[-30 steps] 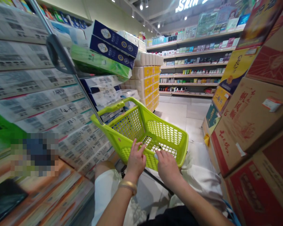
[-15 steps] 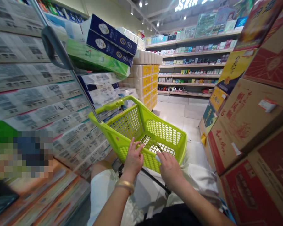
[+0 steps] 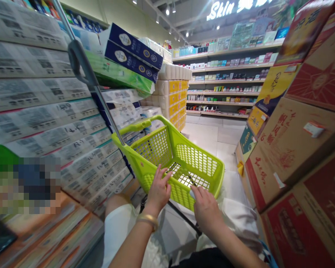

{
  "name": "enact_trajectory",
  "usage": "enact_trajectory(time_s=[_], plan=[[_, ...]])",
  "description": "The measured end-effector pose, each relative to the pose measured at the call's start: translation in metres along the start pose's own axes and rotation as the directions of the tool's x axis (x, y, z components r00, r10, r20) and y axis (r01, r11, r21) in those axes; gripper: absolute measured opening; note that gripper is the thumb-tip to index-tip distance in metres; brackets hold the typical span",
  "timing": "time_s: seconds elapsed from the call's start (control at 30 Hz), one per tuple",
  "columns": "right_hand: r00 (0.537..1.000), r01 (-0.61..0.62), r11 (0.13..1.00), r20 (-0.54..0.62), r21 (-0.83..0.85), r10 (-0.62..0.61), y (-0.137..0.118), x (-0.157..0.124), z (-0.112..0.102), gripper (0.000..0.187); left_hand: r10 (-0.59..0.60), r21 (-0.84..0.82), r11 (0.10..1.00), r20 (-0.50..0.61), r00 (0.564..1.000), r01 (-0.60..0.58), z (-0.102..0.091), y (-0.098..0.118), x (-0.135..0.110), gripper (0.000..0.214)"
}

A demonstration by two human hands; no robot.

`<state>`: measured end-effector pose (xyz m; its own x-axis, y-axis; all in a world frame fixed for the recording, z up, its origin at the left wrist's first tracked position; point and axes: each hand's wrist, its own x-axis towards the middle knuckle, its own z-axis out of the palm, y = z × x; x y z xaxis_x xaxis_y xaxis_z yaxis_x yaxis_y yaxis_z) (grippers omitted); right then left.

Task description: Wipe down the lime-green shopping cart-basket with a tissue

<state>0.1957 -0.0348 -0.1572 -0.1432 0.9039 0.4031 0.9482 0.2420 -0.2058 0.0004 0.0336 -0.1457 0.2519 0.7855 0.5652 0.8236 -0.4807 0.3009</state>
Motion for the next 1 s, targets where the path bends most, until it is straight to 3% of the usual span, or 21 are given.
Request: enact_trajectory(time_s=[0.17, 0.33, 0.57, 0.67, 0.77, 0.9, 1.0], plan=[[0.999, -0.007, 1.0, 0.047, 0.023, 0.006, -0.016, 0.005, 0.007, 0.058, -0.023, 0.07, 0.997, -0.009, 1.0, 0.023, -0.003, -0.012, 0.008, 0.046], [0.998, 0.01, 0.996, 0.062, 0.089, -0.016, -0.046, 0.015, 0.018, 0.064, -0.138, 0.122, 0.983, -0.033, 0.99, 0.141, -0.002, -0.021, 0.008, 0.047], [0.989, 0.125, 0.979, 0.054, 0.158, -0.135, -0.081, 0.019, 0.028, 0.06, -0.13, 0.01, 0.991, -0.028, 0.991, 0.13, 0.004, -0.026, -0.013, 0.041], [0.968, 0.231, 0.962, 0.069, 0.146, -0.243, -0.075, 0.012, 0.026, 0.059, -0.161, 0.001, 0.987, -0.009, 0.987, 0.161, 0.001, -0.038, -0.012, 0.039], [0.944, 0.321, 0.938, 0.036, 0.132, -0.328, -0.054, 0.008, 0.027, 0.052, -0.195, -0.025, 0.98, -0.005, 0.981, 0.195, -0.003, -0.049, -0.011, 0.04], [0.949, 0.312, 0.944, -0.086, 0.105, -0.304, -0.023, 0.011, 0.032, 0.043, -0.217, -0.063, 0.975, -0.037, 0.975, 0.214, 0.0, -0.047, -0.02, 0.04], [0.961, 0.257, 0.959, -0.14, 0.121, -0.24, -0.022, 0.013, 0.036, 0.037, -0.207, -0.101, 0.975, -0.084, 0.975, 0.199, 0.007, -0.035, -0.032, 0.042]])
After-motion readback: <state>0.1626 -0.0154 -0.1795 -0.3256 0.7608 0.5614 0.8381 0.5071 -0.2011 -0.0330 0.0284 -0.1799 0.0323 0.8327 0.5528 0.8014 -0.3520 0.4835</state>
